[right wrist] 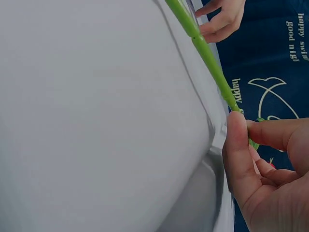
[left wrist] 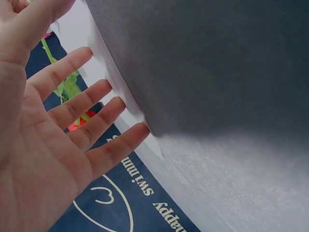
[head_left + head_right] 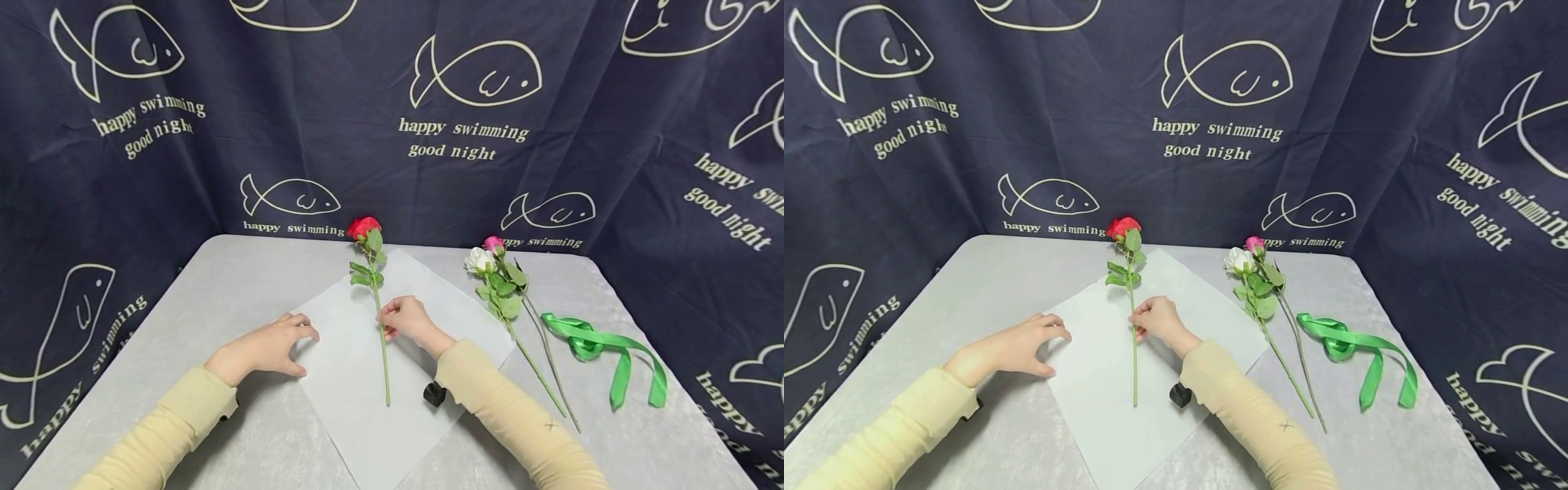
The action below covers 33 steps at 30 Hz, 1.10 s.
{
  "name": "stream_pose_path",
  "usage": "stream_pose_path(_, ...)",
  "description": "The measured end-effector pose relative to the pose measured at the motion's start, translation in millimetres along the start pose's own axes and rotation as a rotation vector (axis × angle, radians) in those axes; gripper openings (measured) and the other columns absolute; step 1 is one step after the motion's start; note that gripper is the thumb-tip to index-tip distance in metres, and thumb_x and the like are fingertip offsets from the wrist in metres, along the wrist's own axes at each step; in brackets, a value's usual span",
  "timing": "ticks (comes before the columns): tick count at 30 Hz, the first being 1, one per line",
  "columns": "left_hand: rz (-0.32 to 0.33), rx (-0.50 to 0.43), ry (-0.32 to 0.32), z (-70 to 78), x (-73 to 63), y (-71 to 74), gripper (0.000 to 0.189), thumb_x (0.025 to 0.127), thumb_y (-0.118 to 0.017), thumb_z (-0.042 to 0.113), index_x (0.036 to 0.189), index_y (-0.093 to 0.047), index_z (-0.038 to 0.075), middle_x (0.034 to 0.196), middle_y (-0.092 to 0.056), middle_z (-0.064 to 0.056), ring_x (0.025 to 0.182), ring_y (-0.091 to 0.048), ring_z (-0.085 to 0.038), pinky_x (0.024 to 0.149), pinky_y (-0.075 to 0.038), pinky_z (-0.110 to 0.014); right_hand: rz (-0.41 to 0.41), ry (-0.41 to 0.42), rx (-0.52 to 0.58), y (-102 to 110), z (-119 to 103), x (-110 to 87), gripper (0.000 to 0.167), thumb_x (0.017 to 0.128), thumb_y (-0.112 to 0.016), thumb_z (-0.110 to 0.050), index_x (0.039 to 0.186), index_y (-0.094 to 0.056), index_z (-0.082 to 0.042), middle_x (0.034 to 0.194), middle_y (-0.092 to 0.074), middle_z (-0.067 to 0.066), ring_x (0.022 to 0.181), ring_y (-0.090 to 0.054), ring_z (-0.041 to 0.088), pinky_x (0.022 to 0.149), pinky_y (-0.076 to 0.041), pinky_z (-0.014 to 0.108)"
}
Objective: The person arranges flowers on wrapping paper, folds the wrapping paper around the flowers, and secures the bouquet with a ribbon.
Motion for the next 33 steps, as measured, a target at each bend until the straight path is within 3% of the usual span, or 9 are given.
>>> stream_pose_path(13,-0.018,0.035,0.032,-0.7,0.2,-2.5,0.055,0.068,-0.077,0.033,0.117,-0.059,0.013,0.120,-0.051,-0.010,0.109,-0.048,-0.029,0.090,-0.046,-0.047,-0.011,0.005,-0.077,-3.4,2.8,2.5,0.008,0.083,-0.068,-0.002,0.083,-0.065,0.005,0.062,-0.064,0.007,0.046,-0.060,0.011,0.053,-0.056,0.029)
stream_pose_path(19,0.005,0.127,0.031,1.1,5.0,-1.8,0.060,0.078,-0.070,0.045,0.129,-0.055,0.017,0.134,-0.046,-0.013,0.123,-0.042,-0.033,0.089,-0.043,-0.059,-0.011,0.005,-0.089,-4.0,3.2,2.6,0.008,0.083,-0.068,-0.002,0.083,-0.065,0.005,0.062,-0.064,0.008,0.046,-0.060,0.011,0.053,-0.056,0.029)
stream_pose_path(23,0.003,0.138,0.033,0.1,8.1,-4.1,0.069,0.080,-0.065,0.057,0.137,-0.049,0.022,0.145,-0.039,-0.013,0.133,-0.034,-0.036,0.093,-0.037,-0.066,-0.012,0.008,-0.092,-4.0,3.6,2.0,0.008,0.082,-0.068,-0.001,0.084,-0.065,0.005,0.062,-0.064,0.008,0.047,-0.060,0.011,0.053,-0.056,0.029)
stream_pose_path(29,-0.022,0.124,0.021,-1.4,11.3,-10.2,0.073,0.079,-0.062,0.062,0.139,-0.047,0.023,0.147,-0.037,-0.013,0.134,-0.033,-0.040,0.096,-0.034,-0.067,-0.024,0.015,-0.104,-4.3,3.7,-0.7,0.010,0.083,-0.069,-0.003,0.088,-0.064,0.005,0.065,-0.065,0.009,0.050,-0.062,0.012,0.054,-0.056,0.029)
stream_pose_path(33,-0.027,0.131,-0.008,-0.9,13.3,-13.9,0.073,0.080,-0.061,0.061,0.139,-0.048,0.021,0.146,-0.038,-0.015,0.132,-0.034,-0.043,0.098,-0.035,-0.064,-0.029,0.061,-0.146,-0.2,-3.8,-6.8,0.014,0.084,-0.068,-0.004,0.093,-0.064,0.005,0.068,-0.067,0.011,0.054,-0.064,0.015,0.055,-0.056,0.030)
Point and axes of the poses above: each hand's wrist, its own x-axis towards the middle knuckle, its own y-axis out of the back of the hand, z = x × y, the point moved 10 cm from there along x, towards the middle knuckle
